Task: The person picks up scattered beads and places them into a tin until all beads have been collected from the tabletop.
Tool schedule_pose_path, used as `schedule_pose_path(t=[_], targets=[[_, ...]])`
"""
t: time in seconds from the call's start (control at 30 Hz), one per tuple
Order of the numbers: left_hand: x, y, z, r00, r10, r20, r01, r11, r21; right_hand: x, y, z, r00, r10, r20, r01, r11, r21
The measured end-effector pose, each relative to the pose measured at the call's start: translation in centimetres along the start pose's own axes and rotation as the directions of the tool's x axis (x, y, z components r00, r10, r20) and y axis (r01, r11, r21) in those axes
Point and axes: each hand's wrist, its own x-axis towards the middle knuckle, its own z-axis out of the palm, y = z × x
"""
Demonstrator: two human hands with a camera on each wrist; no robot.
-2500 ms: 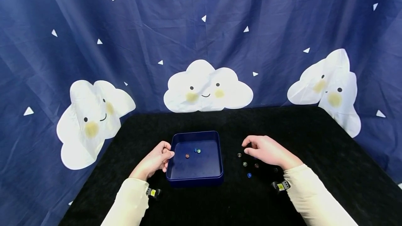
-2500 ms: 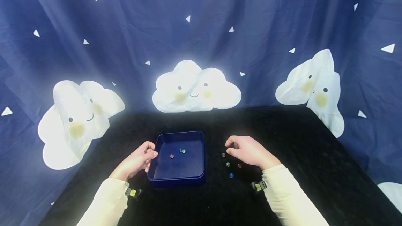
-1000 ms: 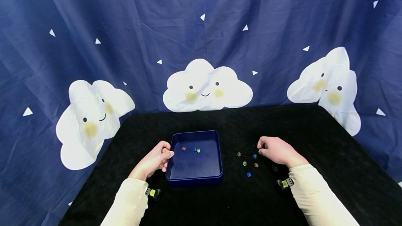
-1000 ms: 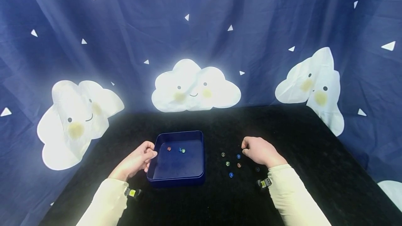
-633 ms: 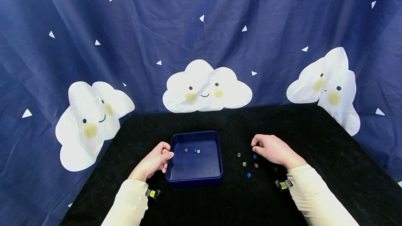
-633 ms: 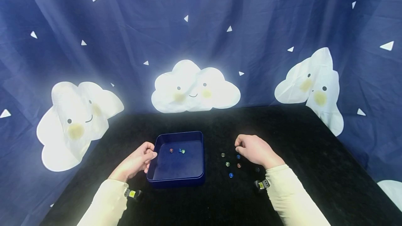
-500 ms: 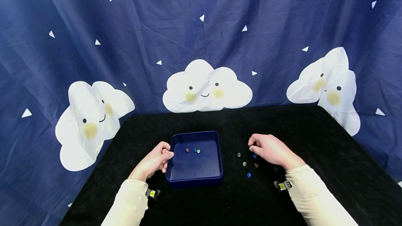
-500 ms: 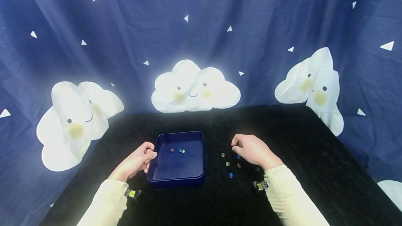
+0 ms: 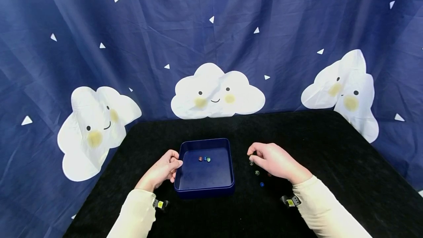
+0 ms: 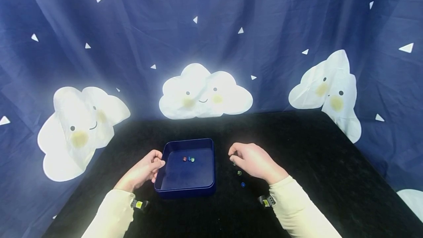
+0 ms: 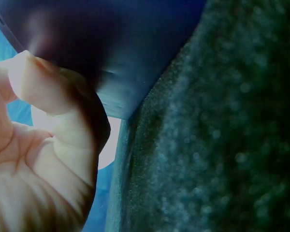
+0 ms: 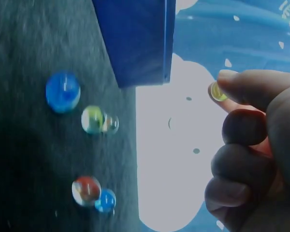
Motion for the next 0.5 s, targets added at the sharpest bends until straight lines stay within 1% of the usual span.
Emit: schedule_pose_path(t=[0.17,0.5], targets=[[0.1,0.0,-0.1,1.000,-0.001,-0.007,0.001,1.000,0.006,0.3,-1.1,1.0,0.995,-0.100,-0.002,0.099,0.993,-0.071],[0.2,-0.2,-0.1,1.000,-0.016,-0.009,0.016,1.000,0.002,0.6,-2.7,3.5,0.984,-0.164,0.076,0.171,0.981,-0.094]])
